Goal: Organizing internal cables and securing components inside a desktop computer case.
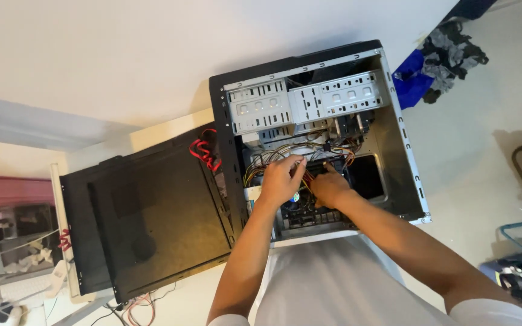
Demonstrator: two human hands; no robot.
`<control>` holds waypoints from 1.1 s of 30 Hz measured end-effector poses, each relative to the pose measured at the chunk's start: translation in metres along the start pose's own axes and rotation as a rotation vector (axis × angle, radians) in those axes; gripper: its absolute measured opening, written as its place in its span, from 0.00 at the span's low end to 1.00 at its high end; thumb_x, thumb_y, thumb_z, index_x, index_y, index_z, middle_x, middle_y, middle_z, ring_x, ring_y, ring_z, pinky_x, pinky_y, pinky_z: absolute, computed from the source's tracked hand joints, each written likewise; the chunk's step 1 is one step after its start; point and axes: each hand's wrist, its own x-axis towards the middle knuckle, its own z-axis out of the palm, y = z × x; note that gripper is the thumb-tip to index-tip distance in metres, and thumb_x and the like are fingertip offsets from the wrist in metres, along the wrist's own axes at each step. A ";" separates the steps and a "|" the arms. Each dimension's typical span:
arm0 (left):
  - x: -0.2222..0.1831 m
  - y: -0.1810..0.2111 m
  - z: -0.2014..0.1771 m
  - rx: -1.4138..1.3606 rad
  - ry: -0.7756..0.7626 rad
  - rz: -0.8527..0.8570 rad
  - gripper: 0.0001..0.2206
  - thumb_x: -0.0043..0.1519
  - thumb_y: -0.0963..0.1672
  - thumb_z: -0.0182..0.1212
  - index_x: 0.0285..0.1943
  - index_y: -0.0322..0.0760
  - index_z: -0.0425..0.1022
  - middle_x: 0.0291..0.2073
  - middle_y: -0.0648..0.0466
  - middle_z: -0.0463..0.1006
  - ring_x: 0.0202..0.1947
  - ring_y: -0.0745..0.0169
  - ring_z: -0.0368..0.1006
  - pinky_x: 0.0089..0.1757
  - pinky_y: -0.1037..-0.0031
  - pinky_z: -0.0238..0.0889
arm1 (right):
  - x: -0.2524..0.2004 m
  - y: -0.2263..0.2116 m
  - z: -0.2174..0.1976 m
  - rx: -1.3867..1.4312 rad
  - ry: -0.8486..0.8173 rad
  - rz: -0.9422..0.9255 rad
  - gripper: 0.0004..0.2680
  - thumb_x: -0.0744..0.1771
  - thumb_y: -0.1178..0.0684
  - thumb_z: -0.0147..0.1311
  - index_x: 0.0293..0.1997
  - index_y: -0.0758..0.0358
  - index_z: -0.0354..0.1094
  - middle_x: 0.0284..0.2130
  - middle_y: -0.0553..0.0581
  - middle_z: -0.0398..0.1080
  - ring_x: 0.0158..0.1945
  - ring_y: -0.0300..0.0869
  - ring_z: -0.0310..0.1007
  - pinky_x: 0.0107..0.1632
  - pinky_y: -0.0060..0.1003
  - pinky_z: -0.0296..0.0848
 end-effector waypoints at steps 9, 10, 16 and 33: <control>0.006 -0.037 -0.012 -0.284 0.516 -0.186 0.11 0.69 0.43 0.58 0.32 0.38 0.80 0.17 0.52 0.73 0.25 0.70 0.64 0.31 0.74 0.61 | -0.078 -0.004 -0.143 0.561 0.197 0.006 0.22 0.69 0.38 0.50 0.61 0.71 0.67 0.50 0.77 0.74 0.57 0.67 0.73 0.58 0.60 0.70; 0.005 -0.030 -0.014 -0.281 0.513 -0.189 0.11 0.69 0.43 0.58 0.32 0.38 0.80 0.17 0.52 0.73 0.25 0.70 0.64 0.31 0.74 0.61 | -0.072 -0.003 -0.135 0.566 0.195 0.005 0.22 0.69 0.38 0.50 0.61 0.71 0.67 0.50 0.77 0.74 0.57 0.67 0.73 0.58 0.60 0.70; 0.008 -0.027 -0.014 -0.291 0.543 -0.192 0.15 0.70 0.44 0.57 0.28 0.39 0.78 0.12 0.55 0.68 0.19 0.72 0.61 0.26 0.77 0.58 | -0.041 -0.007 -0.103 0.645 0.220 -0.092 0.31 0.66 0.37 0.57 0.69 0.74 0.53 0.53 0.78 0.71 0.58 0.69 0.71 0.57 0.62 0.71; 0.000 0.013 -0.071 0.023 0.186 0.077 0.07 0.65 0.43 0.64 0.46 0.34 0.80 0.31 0.45 0.79 0.35 0.43 0.76 0.41 0.61 0.70 | -0.096 -0.007 -0.114 0.719 0.276 -0.291 0.12 0.70 0.51 0.47 0.48 0.70 0.74 0.39 0.72 0.78 0.48 0.66 0.77 0.48 0.56 0.75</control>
